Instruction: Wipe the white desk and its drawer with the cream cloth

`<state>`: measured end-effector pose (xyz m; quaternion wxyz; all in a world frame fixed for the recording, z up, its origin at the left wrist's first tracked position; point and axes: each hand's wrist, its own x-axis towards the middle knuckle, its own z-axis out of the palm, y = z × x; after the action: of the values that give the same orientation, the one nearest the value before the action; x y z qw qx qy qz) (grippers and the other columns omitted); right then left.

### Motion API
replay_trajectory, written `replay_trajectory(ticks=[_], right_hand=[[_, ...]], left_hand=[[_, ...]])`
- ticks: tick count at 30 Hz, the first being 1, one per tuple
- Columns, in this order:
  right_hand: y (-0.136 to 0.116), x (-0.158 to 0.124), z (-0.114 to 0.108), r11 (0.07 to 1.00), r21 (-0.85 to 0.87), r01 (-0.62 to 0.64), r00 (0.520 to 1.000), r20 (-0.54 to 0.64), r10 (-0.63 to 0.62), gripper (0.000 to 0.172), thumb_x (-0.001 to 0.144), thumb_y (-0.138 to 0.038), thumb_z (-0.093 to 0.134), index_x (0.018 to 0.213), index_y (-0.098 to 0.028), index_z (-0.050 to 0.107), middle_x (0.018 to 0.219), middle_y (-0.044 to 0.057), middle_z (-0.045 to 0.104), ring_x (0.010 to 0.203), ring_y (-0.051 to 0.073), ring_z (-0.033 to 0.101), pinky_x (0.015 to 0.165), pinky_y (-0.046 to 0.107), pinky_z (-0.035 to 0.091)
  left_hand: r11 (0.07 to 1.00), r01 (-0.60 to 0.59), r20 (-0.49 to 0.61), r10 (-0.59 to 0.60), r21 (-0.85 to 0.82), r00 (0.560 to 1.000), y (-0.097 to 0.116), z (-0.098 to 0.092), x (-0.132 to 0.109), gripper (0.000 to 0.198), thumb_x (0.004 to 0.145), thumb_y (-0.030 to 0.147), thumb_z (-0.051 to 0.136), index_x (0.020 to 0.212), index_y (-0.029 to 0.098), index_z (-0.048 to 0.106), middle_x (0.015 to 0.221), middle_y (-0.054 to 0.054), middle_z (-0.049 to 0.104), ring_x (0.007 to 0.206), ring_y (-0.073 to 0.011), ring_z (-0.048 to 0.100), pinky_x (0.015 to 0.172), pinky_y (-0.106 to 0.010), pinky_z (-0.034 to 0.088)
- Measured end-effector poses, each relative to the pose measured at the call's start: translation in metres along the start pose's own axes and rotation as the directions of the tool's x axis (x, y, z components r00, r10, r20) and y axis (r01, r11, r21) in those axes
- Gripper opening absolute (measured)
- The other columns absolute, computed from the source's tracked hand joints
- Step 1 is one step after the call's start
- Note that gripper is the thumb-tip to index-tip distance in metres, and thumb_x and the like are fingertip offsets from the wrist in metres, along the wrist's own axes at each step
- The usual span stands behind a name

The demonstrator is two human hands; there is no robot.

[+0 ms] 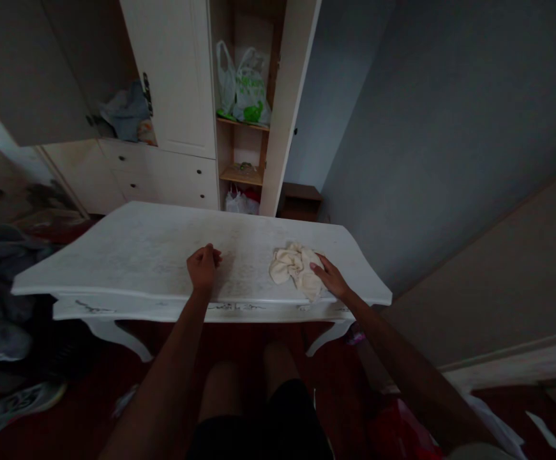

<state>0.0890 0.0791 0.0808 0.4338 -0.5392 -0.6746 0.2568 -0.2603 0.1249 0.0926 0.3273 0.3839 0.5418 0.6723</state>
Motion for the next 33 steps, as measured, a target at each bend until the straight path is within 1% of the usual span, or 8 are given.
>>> replay_trajectory(ticks=[8,11,15,18,22,25,29,33], right_hand=[[0.002,0.001,0.0,0.998,0.048,-0.051,0.998,-0.021,0.052,0.052,0.083,-0.055,0.062,0.125,-0.024,0.061,0.128,0.007,0.065,0.117,0.026,0.059,0.106,0.044,0.042],[0.008,0.004,-0.003,0.967,0.232,-0.107,0.99,-0.064,0.125,0.055,0.074,-0.056,0.07,0.117,-0.022,0.066,0.126,0.008,0.066,0.119,0.027,0.059,0.108,0.046,0.04],[0.019,0.006,-0.008,0.819,0.562,-0.115,0.962,-0.143,0.233,0.05,0.073,-0.058,0.07,0.106,-0.021,0.068,0.117,0.01,0.071,0.113,0.028,0.064,0.105,0.049,0.043],[0.023,0.006,-0.008,0.786,0.61,-0.098,0.945,-0.189,0.265,0.048,0.072,-0.059,0.071,0.102,-0.021,0.068,0.113,0.01,0.073,0.11,0.028,0.065,0.105,0.05,0.043],[0.02,0.004,-0.003,0.882,0.458,-0.112,0.98,-0.096,0.174,0.055,0.075,-0.061,0.067,0.113,-0.022,0.065,0.125,0.012,0.067,0.118,0.028,0.06,0.108,0.048,0.041],[0.013,0.004,0.0,0.948,0.306,-0.081,0.996,-0.021,0.092,0.07,0.076,-0.063,0.064,0.133,-0.023,0.053,0.145,0.012,0.051,0.133,0.027,0.048,0.113,0.046,0.034],[-0.012,0.01,0.01,0.999,-0.046,0.004,0.991,0.132,0.002,0.089,0.067,-0.057,0.075,0.142,-0.023,0.043,0.153,0.014,0.038,0.143,0.032,0.031,0.117,0.051,0.023],[-0.055,0.009,0.035,0.907,-0.42,0.005,0.993,0.113,0.047,0.06,0.068,-0.035,0.077,0.123,-0.019,0.058,0.126,0.017,0.059,0.119,0.035,0.054,0.101,0.051,0.042]], left_hand=[[0.999,0.027,0.096,-0.029,0.021,0.995,-0.001,-0.004,-0.003,0.034,0.077,0.047,0.056,0.063,0.018,0.063,0.054,-0.001,0.06,0.045,-0.0116,0.051,0.043,-0.023,0.037],[0.999,0.018,0.097,-0.02,0.028,0.995,-0.001,-0.007,-0.008,0.033,0.078,0.047,0.056,0.063,0.018,0.064,0.055,-0.001,0.06,0.046,-0.0113,0.051,0.044,-0.023,0.037],[0.998,0.018,0.141,-0.026,0.055,0.99,0.0,-0.009,-0.013,0.033,0.079,0.046,0.057,0.065,0.018,0.065,0.056,-0.001,0.061,0.046,-0.0114,0.051,0.044,-0.023,0.037],[0.996,0.028,0.166,-0.042,0.082,0.985,0.0,-0.007,-0.014,0.032,0.078,0.045,0.059,0.063,0.018,0.066,0.055,-0.001,0.06,0.045,-0.0108,0.05,0.043,-0.023,0.037],[0.994,0.01,0.127,-0.024,0.107,0.992,0.003,-0.005,-0.016,0.03,0.078,0.041,0.059,0.06,0.018,0.065,0.053,-0.001,0.059,0.044,-0.0101,0.048,0.041,-0.022,0.035],[0.996,0.013,0.092,-0.022,0.091,0.996,0.004,-0.004,-0.016,0.029,0.079,0.039,0.058,0.06,0.018,0.065,0.052,-0.001,0.058,0.043,-0.0098,0.047,0.04,-0.021,0.034],[0.997,0.051,0.054,-0.054,0.052,0.997,0.002,-0.004,-0.012,0.029,0.078,0.039,0.06,0.06,0.017,0.065,0.053,-0.001,0.059,0.044,-0.0093,0.048,0.041,-0.021,0.036],[0.996,0.069,0.045,-0.072,0.054,0.996,-0.001,-0.003,-0.011,0.029,0.078,0.04,0.059,0.062,0.017,0.065,0.053,0.0,0.059,0.042,-0.0085,0.048,0.041,-0.02,0.035]])
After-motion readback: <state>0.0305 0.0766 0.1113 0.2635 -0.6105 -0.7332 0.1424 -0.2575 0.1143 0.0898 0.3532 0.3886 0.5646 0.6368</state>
